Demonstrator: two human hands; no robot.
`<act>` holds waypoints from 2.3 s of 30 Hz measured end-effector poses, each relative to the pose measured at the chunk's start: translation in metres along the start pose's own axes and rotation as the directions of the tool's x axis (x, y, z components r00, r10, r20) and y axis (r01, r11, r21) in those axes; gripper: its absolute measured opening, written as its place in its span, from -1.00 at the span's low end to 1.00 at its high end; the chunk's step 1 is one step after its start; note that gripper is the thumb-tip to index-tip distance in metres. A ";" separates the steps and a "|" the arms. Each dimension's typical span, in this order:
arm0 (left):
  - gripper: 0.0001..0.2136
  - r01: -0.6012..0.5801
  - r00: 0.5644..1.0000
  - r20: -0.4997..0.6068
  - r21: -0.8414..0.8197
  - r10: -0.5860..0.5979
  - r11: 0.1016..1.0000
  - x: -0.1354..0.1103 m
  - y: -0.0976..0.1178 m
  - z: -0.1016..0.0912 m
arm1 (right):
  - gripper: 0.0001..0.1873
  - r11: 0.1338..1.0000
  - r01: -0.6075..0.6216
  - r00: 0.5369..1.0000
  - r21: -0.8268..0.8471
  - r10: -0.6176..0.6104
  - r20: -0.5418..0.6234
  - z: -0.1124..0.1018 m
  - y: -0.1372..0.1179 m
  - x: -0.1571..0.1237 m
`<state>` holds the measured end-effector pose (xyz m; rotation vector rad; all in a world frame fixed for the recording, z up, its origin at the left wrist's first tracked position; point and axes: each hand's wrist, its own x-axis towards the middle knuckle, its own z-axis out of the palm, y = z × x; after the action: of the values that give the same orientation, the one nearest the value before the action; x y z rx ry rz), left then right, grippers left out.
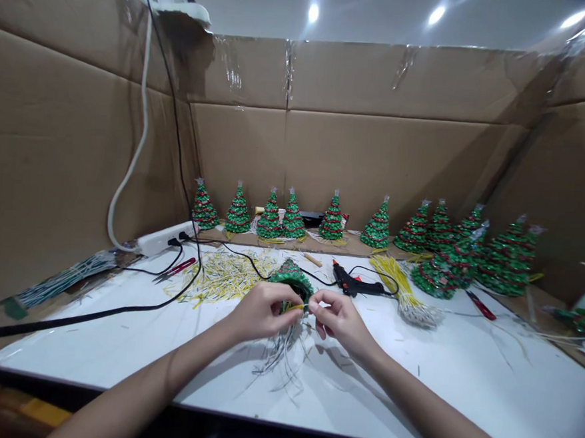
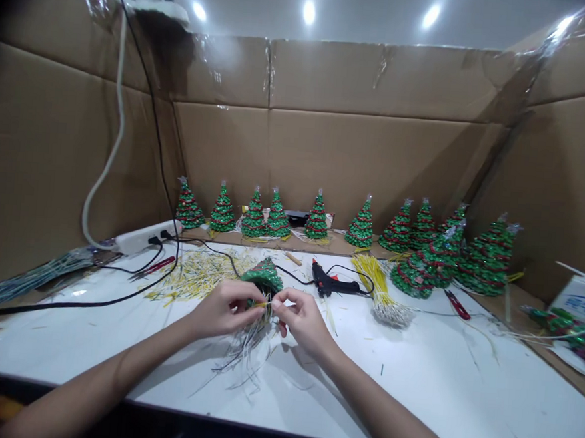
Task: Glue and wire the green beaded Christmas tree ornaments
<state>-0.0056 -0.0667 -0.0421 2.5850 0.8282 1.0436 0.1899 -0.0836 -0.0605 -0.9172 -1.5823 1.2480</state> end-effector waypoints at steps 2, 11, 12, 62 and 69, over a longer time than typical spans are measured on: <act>-0.81 0.116 0.993 0.002 -0.104 -0.116 0.988 0.004 -0.003 -0.009 | -0.62 1.000 0.011 0.999 0.013 -0.011 -0.034 -0.002 -0.003 0.000; -0.74 0.220 0.966 0.195 -0.269 -0.170 0.938 0.003 -0.010 -0.013 | -0.69 0.995 0.066 0.995 -0.073 -0.071 -0.069 -0.001 -0.006 -0.001; -0.78 0.228 0.961 0.215 -0.268 -0.172 0.936 0.003 -0.010 -0.012 | -0.70 0.992 0.079 0.994 -0.096 -0.085 -0.061 0.000 -0.006 -0.001; -0.73 0.415 0.886 0.106 -0.616 -0.452 0.669 0.005 -0.023 -0.008 | -0.85 0.314 0.578 0.767 -0.753 -0.523 0.370 -0.001 0.011 -0.008; -0.74 0.422 0.883 0.108 -0.609 -0.456 0.672 0.004 -0.023 -0.009 | -0.82 0.186 0.580 0.770 -0.793 -0.444 0.459 -0.001 0.014 -0.008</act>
<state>-0.0187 -0.0454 -0.0430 1.6927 0.8751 1.0117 0.1936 -0.0879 -0.0752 -0.7625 -2.4698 -0.2333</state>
